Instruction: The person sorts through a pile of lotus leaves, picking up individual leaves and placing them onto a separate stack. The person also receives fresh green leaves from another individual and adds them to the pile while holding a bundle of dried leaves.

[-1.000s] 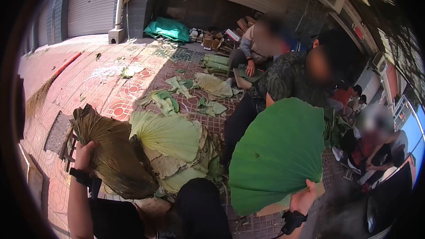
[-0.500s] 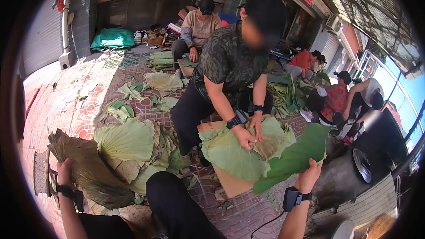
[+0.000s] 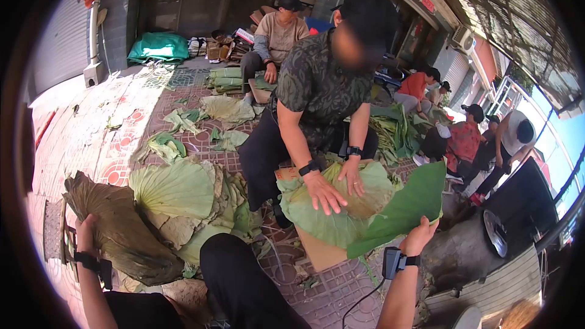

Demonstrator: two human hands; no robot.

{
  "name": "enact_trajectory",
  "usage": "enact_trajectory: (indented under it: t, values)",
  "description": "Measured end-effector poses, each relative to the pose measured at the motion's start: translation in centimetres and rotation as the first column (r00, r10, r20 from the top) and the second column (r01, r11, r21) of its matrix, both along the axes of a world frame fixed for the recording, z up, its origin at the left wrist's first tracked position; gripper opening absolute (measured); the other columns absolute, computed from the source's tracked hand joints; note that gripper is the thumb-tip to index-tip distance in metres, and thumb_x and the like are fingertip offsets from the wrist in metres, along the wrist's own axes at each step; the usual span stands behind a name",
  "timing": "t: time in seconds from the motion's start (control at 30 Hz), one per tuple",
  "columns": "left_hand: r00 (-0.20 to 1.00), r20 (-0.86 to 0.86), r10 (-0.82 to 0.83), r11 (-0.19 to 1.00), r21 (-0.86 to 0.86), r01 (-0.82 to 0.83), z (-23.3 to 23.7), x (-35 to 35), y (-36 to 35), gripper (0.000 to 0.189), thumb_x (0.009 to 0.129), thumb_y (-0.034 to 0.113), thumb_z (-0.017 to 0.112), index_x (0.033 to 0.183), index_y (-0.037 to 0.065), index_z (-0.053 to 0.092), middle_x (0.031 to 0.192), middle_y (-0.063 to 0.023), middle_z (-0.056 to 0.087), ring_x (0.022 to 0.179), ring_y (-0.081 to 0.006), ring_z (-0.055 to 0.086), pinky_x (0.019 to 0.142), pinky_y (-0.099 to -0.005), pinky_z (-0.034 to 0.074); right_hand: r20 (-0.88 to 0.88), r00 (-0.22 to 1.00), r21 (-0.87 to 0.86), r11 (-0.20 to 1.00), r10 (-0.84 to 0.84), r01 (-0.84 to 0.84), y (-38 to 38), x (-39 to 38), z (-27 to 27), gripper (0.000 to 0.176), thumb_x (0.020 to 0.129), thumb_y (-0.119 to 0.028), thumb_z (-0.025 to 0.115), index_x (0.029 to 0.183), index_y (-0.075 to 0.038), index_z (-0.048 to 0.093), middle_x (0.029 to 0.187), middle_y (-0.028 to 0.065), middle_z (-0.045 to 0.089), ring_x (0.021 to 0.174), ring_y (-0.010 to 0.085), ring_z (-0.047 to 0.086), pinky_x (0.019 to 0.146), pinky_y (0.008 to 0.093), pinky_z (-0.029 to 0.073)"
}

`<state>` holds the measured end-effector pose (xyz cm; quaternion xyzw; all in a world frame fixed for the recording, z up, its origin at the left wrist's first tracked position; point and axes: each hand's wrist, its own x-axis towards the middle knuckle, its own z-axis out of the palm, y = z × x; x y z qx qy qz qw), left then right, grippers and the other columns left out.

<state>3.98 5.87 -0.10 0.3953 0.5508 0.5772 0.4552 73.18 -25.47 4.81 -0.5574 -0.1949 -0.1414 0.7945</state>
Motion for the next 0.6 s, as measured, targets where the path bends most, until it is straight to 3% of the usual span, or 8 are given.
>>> enact_trajectory:
  t: [0.23,0.33,0.43,0.6]
  values:
    - [0.998,0.018,-0.056,0.998,0.013,0.056,0.5,0.0,-0.1,0.041,0.074,0.010,0.059,0.113,-0.003,0.054,0.098,-0.0099,0.063,0.081,-0.0202,0.061,0.072,-0.0310,0.050,0.003,1.000,-0.007,1.000,-0.029,0.029,1.2,-0.5,0.5,0.042,0.088,-0.007,0.044,0.130,0.001,0.041,0.118,0.0114,0.053,0.102,0.0218,0.051,0.090,0.0326,0.039]
    - [0.999,-0.005,0.038,0.999,-0.035,-0.038,-0.2,-0.4,0.2,0.039,0.074,0.010,0.058,0.111,-0.002,0.055,0.095,-0.0093,0.063,0.080,-0.0198,0.061,0.072,-0.0306,0.050,0.013,0.999,-0.022,0.999,-0.030,0.031,1.5,-0.2,0.0,0.043,0.088,-0.007,0.044,0.130,0.000,0.041,0.119,0.0116,0.053,0.103,0.0222,0.051,0.090,0.0329,0.039]
    - [1.000,0.004,-0.008,1.000,-0.002,0.008,-0.7,-0.9,0.4,0.047,0.074,0.015,0.060,0.115,-0.002,0.046,0.099,-0.0129,0.057,0.083,-0.0233,0.059,0.073,-0.0356,0.051,0.009,1.000,-0.029,0.999,-0.024,0.024,2.2,-0.4,-0.3,0.042,0.088,-0.007,0.044,0.130,0.000,0.041,0.119,0.0120,0.053,0.104,0.0225,0.051,0.091,0.0335,0.039]
    - [1.000,-0.002,-0.028,1.000,0.005,0.028,-0.3,-0.8,0.2,0.047,0.074,0.015,0.059,0.115,-0.002,0.046,0.099,-0.0124,0.057,0.083,-0.0231,0.059,0.073,-0.0352,0.051,0.003,1.000,-0.037,0.999,0.025,-0.025,3.6,-1.3,-0.2,0.041,0.089,-0.006,0.043,0.130,0.001,0.041,0.119,0.0126,0.053,0.105,0.0226,0.052,0.091,0.0338,0.039]
